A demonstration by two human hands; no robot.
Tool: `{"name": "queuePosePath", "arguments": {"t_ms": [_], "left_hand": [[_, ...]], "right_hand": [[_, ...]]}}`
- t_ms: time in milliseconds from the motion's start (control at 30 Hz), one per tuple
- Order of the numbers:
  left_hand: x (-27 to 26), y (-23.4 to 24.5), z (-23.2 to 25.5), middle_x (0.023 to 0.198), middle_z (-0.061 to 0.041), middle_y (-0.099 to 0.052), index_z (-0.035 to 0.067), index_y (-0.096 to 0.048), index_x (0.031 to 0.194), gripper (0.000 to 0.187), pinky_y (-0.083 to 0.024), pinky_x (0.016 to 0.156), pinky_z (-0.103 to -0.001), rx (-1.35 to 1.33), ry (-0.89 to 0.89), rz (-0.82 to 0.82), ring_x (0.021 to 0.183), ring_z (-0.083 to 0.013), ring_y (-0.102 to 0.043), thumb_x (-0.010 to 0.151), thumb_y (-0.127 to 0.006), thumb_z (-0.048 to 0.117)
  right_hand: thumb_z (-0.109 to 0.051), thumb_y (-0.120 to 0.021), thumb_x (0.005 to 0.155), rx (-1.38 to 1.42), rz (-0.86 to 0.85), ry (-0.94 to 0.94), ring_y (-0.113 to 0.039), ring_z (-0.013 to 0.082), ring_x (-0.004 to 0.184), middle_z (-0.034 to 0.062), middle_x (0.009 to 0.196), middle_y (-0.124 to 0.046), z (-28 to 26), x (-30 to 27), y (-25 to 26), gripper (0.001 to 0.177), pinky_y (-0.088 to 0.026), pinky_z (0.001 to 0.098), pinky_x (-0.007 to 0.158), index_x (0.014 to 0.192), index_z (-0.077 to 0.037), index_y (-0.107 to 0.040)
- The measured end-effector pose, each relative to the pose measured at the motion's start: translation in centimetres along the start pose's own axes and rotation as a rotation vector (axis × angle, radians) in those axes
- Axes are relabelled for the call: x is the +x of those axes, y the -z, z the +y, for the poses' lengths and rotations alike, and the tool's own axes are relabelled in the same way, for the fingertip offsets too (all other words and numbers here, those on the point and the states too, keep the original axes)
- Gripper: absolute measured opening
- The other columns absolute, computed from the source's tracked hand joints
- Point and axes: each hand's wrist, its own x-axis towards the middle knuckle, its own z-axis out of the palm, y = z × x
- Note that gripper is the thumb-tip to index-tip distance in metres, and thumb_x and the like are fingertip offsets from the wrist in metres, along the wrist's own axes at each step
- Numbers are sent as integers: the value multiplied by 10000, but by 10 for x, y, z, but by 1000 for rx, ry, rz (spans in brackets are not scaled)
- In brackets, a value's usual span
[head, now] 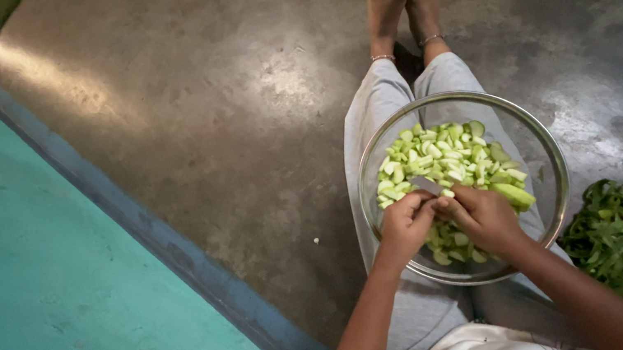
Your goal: The person sits on the floor and uses a small knife to cut long green vegetables into small pieces over a metal bowl.
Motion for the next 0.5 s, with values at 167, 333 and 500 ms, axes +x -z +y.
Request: {"name": "queuePosePath", "arguments": {"t_ms": [167,333,500], "left_hand": [[1,2,-8,930,-52,-722,-63,-677,1076,159,-574,762,-248,-48,0,-13,845,-85,-691,1038,-602,71],[6,-3,-12,932,-46,-727,-56,-660,1141,175,-565,703,-256,-66,86,96,807,-95,-691,1020,-588,49],[12,2,-1,1140,-71,-687,18,-580,1337,357,-545,748,-252,139,-162,211,894,-98,-654,982,-571,-27]], "right_hand": [[-391,-588,962,90,-7,61,-685,266,566,120,669,-687,2,3,-1,359,-506,396,533,855,-79,-728],[-435,-561,952,-6,-46,26,-669,266,607,112,698,-684,6,5,6,393,-493,410,579,1024,-84,-724],[-390,-580,1032,-214,18,53,-672,256,779,93,890,-702,2,15,34,292,-524,408,680,1010,-147,-742]]}}
